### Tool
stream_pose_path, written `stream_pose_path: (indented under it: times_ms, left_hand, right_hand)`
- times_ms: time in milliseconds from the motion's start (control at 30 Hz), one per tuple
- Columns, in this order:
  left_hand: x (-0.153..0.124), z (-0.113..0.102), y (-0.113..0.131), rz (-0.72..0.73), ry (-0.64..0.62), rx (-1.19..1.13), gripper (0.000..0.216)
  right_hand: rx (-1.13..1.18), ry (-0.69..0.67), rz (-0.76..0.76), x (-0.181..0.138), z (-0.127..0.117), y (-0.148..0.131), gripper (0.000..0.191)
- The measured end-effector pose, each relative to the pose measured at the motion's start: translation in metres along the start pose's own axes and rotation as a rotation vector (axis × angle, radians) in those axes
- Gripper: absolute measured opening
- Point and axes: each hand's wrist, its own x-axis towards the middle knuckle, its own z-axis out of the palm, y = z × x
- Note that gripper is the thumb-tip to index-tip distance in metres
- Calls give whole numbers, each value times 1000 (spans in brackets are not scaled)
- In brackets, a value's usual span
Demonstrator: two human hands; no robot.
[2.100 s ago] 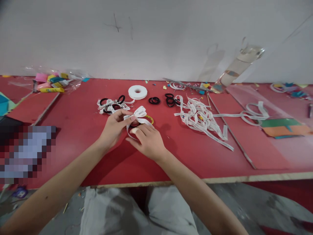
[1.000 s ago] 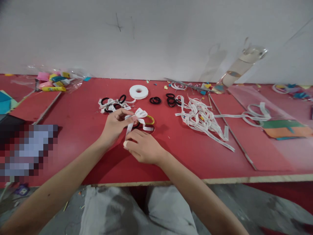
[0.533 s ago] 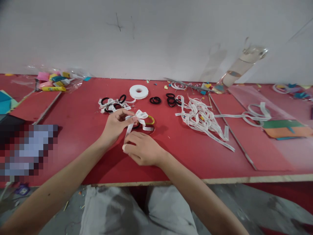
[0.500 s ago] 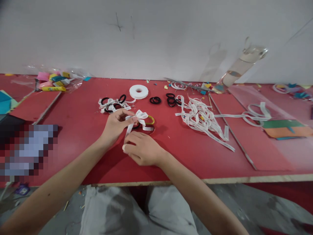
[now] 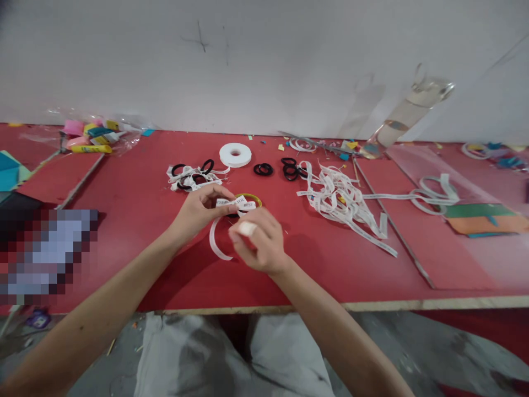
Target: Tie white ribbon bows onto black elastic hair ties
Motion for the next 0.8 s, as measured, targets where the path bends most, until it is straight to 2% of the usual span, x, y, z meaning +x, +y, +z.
stream_pose_path:
  times_ms: [67, 100, 200, 367, 567, 800]
  left_hand:
    - [0, -1, 1, -9, -55, 39, 26]
    - [0, -2, 2, -14, -81, 60, 26]
    - [-1, -4, 3, -19, -132, 109, 25]
    - [0, -8, 4, -4, -153, 90, 27]
    - [1, -9, 4, -26, -117, 113, 32]
    - [0, -8, 3, -51, -194, 149, 25]
  right_hand:
    - [-124, 140, 151, 1, -4, 4, 12]
    - [-166, 147, 232, 1, -4, 7, 11]
    - [-152, 53, 437, 1, -3, 15, 16]
    - [86, -10, 725, -1, 0, 18, 20]
    - [242, 39, 801, -1, 3, 18, 22]
    - [190, -9, 793, 1, 4, 17, 27]
